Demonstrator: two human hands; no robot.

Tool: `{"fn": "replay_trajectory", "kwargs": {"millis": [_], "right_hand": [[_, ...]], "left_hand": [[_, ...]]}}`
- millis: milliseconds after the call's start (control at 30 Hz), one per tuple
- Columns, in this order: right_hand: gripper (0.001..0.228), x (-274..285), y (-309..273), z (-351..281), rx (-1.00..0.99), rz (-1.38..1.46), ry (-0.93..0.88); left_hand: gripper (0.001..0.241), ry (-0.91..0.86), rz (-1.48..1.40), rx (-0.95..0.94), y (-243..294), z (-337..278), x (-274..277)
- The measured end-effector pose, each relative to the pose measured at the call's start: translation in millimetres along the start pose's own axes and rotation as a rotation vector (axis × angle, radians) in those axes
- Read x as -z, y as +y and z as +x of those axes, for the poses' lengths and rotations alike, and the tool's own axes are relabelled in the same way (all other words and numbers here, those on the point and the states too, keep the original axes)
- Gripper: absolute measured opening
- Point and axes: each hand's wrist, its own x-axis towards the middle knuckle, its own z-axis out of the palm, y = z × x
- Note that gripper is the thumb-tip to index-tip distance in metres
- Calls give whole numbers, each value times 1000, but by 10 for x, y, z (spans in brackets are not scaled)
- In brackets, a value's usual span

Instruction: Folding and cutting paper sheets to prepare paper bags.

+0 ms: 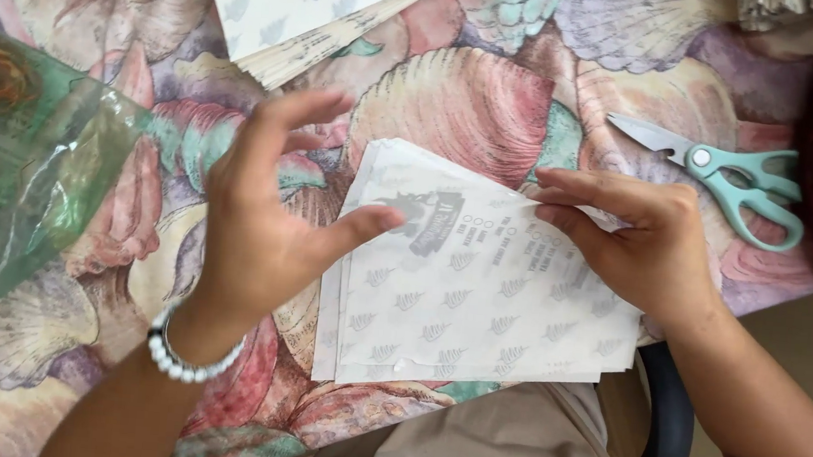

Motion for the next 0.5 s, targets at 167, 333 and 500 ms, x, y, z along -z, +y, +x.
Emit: {"fn": "replay_trajectory", "kwargs": {"millis": [167, 333, 500], "right_hand": [[30, 141, -49, 65, -69, -44, -41], [36, 674, 359, -284, 156, -729, 8], [67, 874, 712, -539, 30, -1119, -75]], "left_hand": [[48, -227, -347, 366, -127, 192, -359], [6, -215, -378, 551, -253, 112, -567], [7, -234, -341, 558, -227, 165, -509]]}}
